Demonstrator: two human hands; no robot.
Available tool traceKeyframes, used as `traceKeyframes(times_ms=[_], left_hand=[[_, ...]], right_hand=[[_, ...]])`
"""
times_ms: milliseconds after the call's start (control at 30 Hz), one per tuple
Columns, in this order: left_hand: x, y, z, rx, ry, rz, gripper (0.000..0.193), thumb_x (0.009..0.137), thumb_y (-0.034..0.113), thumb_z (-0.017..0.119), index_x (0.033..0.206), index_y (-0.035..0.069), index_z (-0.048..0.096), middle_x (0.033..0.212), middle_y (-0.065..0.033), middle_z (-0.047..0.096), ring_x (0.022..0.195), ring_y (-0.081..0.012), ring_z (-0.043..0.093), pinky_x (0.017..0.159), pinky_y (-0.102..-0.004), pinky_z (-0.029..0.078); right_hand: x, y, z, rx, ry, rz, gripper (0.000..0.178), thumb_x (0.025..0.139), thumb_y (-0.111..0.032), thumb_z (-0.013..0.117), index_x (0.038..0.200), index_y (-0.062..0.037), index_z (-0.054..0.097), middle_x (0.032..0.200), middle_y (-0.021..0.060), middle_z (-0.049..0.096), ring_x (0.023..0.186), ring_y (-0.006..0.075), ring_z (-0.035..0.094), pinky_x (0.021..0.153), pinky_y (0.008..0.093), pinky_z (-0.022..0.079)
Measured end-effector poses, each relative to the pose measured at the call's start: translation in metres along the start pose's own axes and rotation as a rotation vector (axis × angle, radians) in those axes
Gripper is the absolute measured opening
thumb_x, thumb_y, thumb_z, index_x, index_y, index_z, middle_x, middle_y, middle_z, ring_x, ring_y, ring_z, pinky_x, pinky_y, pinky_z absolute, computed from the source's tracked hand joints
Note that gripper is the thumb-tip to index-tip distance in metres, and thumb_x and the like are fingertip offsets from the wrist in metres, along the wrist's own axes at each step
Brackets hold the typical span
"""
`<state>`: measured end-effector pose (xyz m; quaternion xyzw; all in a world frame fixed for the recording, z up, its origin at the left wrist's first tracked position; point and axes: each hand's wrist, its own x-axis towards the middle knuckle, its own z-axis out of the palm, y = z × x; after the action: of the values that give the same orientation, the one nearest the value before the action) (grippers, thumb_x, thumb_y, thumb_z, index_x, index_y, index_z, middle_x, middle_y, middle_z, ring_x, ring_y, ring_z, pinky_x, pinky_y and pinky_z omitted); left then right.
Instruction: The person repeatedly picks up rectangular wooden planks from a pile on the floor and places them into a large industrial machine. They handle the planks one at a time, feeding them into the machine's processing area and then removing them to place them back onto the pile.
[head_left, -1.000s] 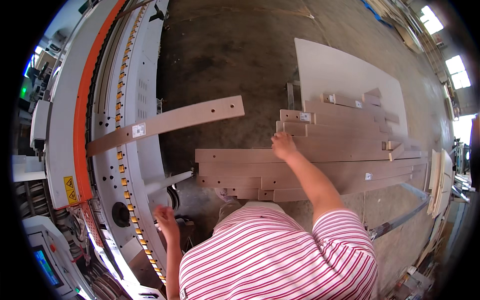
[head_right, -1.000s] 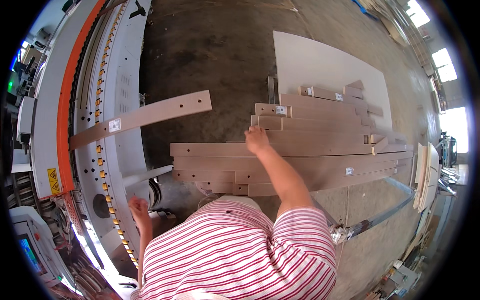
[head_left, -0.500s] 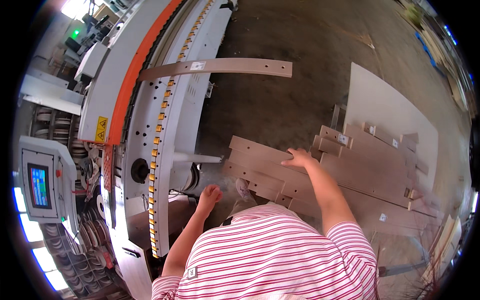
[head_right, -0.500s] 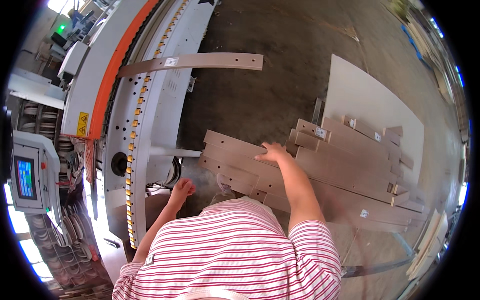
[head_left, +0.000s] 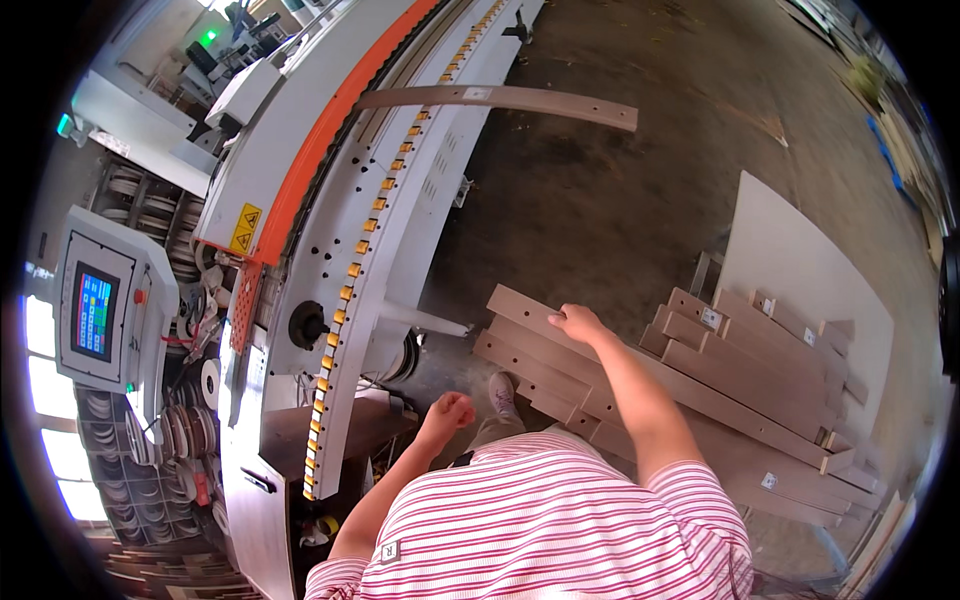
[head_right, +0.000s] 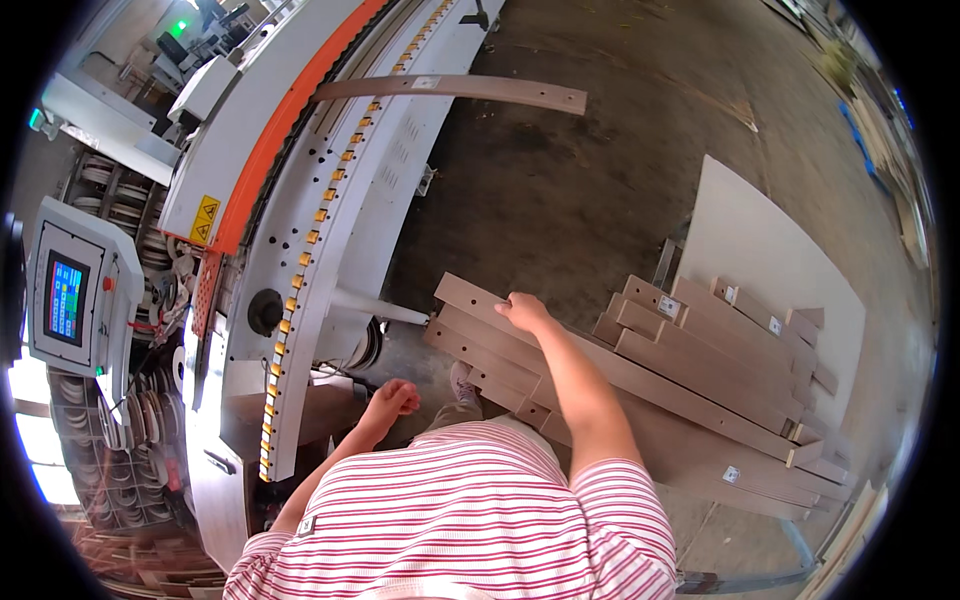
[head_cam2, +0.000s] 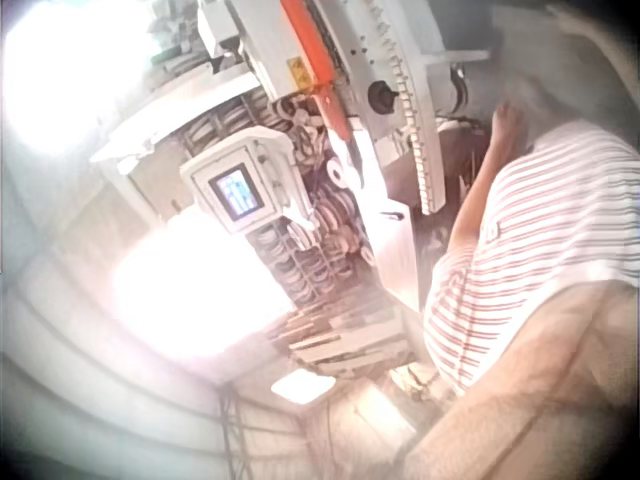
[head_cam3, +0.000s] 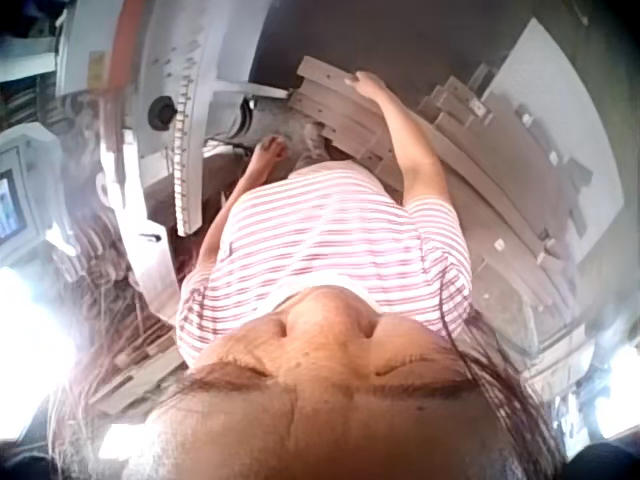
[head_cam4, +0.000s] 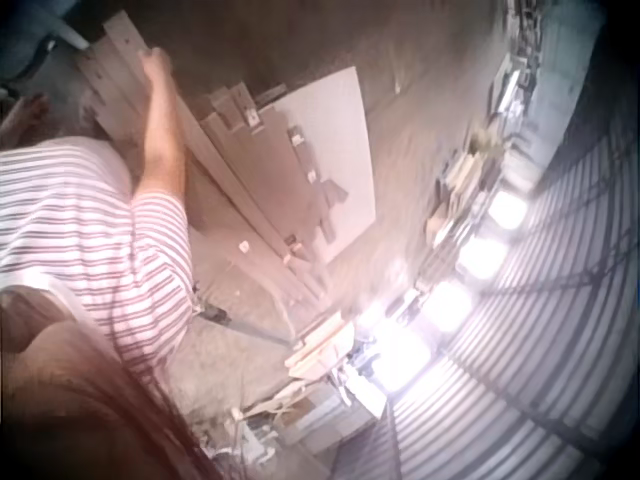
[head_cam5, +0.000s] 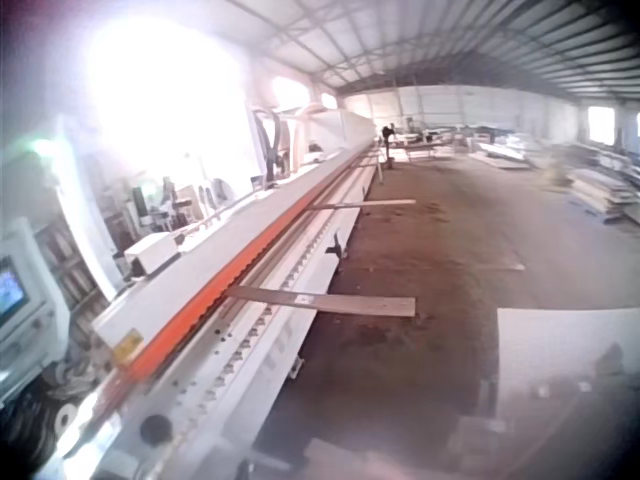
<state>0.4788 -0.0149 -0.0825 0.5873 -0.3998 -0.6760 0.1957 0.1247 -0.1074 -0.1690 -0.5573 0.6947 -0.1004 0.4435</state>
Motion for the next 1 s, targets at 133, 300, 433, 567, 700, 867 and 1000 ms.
traceKeyframes(times_ms=[133,300,433,567,700,867,1000], left_hand=[[0.011,0.032,0.011,-0.11,0.028,0.149,0.033,0.099,0.032,0.053,0.111,0.001,0.056,0.098,-0.0068,0.064,0.085,-0.0174,0.062,0.078,-0.0333,0.051],[0.035,0.061,0.028,-0.603,-0.073,0.298,0.03,0.099,0.033,0.052,0.109,0.005,0.061,0.104,-0.0065,0.064,0.098,-0.0185,0.06,0.09,-0.0366,0.047],[0.047,0.092,-0.021,-0.552,0.156,0.402,0.038,0.098,0.035,0.055,0.114,0.001,0.063,0.108,-0.0072,0.066,0.096,-0.017,0.061,0.09,-0.0328,0.048],[0.076,0.113,-0.126,-0.432,0.4,0.432,0.049,0.098,0.041,0.055,0.121,-0.001,0.059,0.111,-0.0089,0.065,0.1,-0.0205,0.061,0.083,-0.0351,0.05],[0.109,0.129,-0.22,-0.491,0.581,0.416,0.057,0.097,0.046,0.054,0.125,-0.004,0.056,0.116,-0.0114,0.063,0.102,-0.0232,0.061,0.084,-0.0351,0.051],[0.096,0.136,-0.242,-0.426,0.839,0.382,0.065,0.092,0.05,0.06,0.127,-0.004,0.056,0.117,-0.0146,0.061,0.101,-0.0276,0.063,0.076,-0.0388,0.053],[0.104,0.124,-0.265,-0.379,0.883,0.349,0.063,0.09,0.051,0.062,0.122,-0.003,0.06,0.113,-0.0134,0.062,0.097,-0.0248,0.063,0.071,-0.0397,0.053]], right_hand=[[-0.047,-0.052,-0.015,-0.041,-0.055,-0.218,0.047,0.088,-0.047,0.061,0.094,-0.0009,0.068,0.097,0.0216,0.068,0.095,0.0375,0.065,0.081,0.0453,0.05],[-0.098,-0.158,-0.007,0.174,0.024,-0.421,0.038,0.086,-0.04,0.063,0.093,-0.0037,0.069,0.088,0.0216,0.067,0.082,0.0361,0.066,0.073,0.0461,0.051],[-0.121,-0.155,-0.007,0.153,0.137,-0.487,0.038,0.088,-0.033,0.061,0.108,-0.0015,0.059,0.091,0.0256,0.066,0.088,0.0434,0.063,0.078,0.0506,0.05],[-0.174,-0.069,-0.028,0.028,-0.063,-0.41,0.059,0.091,-0.054,0.053,0.094,0.0031,0.064,0.086,0.0254,0.065,0.079,0.0402,0.063,0.072,0.0483,0.049],[-0.241,0.022,-0.038,0.127,-0.181,-0.161,0.067,0.093,-0.061,0.046,0.09,0.0025,0.066,0.082,0.0215,0.066,0.074,0.0324,0.063,0.067,0.0431,0.048],[-0.306,0.085,-0.075,-0.028,0.407,0.147,0.052,0.083,-0.055,0.06,0.104,-0.0074,0.069,0.107,0.0169,0.066,0.106,0.0335,0.06,0.096,0.0448,0.044],[-0.365,0.227,-0.101,-0.515,0.947,0.976,0.067,0.081,-0.039,0.067,0.137,-0.0082,0.046,0.154,0.0227,0.021,0.142,0.0426,0.02,0.11,0.0657,0.017]])
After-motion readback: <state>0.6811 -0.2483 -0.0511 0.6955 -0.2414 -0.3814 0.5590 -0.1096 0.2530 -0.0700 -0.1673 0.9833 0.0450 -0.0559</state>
